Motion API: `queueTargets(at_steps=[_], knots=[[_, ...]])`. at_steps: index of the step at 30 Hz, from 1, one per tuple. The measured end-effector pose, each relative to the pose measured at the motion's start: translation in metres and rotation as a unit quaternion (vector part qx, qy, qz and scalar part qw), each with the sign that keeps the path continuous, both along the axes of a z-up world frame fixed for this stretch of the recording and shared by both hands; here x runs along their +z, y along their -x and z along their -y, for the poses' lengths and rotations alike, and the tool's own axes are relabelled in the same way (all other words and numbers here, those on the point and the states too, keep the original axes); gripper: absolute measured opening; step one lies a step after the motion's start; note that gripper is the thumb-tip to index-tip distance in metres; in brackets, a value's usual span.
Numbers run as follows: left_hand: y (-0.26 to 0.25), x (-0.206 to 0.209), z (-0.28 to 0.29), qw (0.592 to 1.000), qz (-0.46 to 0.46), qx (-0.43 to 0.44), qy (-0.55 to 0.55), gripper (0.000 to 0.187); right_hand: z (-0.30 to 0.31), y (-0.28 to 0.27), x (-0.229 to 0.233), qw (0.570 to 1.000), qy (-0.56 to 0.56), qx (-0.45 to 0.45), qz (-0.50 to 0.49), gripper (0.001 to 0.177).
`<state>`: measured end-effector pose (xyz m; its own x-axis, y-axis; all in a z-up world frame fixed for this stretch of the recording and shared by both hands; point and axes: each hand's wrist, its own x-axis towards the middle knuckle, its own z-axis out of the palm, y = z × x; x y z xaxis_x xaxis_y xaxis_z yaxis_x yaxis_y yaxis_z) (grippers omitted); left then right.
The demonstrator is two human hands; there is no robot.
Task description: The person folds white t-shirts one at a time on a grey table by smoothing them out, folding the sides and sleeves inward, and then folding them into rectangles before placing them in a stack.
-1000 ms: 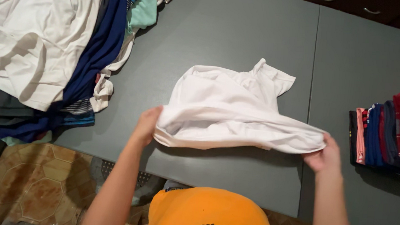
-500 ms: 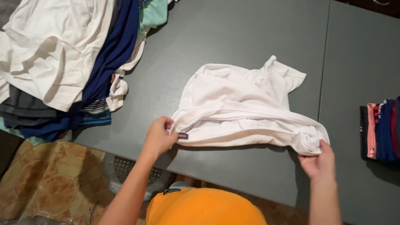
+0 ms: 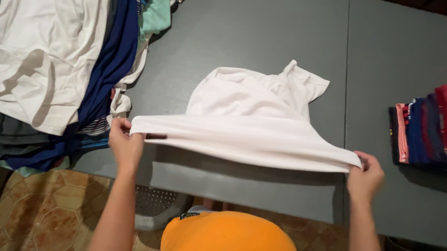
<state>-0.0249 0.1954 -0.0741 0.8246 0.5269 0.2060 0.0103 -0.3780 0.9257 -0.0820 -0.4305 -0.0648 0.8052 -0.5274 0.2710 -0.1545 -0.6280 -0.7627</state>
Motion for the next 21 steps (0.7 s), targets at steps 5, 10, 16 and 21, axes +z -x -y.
queueTargets(at_steps=[5, 10, 16, 21], knots=[[0.003, -0.012, -0.003, 0.946, -0.23, -0.158, -0.166, 0.053, 0.027, 0.003, -0.012, 0.987, -0.024, 0.159, 0.005, 0.038], [-0.012, -0.017, -0.029, 0.951, -0.182, -0.163, -0.189, 0.051, 0.063, -0.015, 0.005, 0.851, -0.101, 0.121, -0.5, 0.047], [-0.113, -0.037, 0.045, 0.993, -0.026, -0.112, -0.003, 0.058, 0.009, -0.132, -0.006, 0.968, -0.064, 0.199, -0.136, 0.065], [-0.147, 0.03, 0.173, 0.93, -0.288, -0.138, 0.185, 0.061, -0.056, -0.219, -0.034, 0.965, -0.023, 0.243, -0.099, 0.055]])
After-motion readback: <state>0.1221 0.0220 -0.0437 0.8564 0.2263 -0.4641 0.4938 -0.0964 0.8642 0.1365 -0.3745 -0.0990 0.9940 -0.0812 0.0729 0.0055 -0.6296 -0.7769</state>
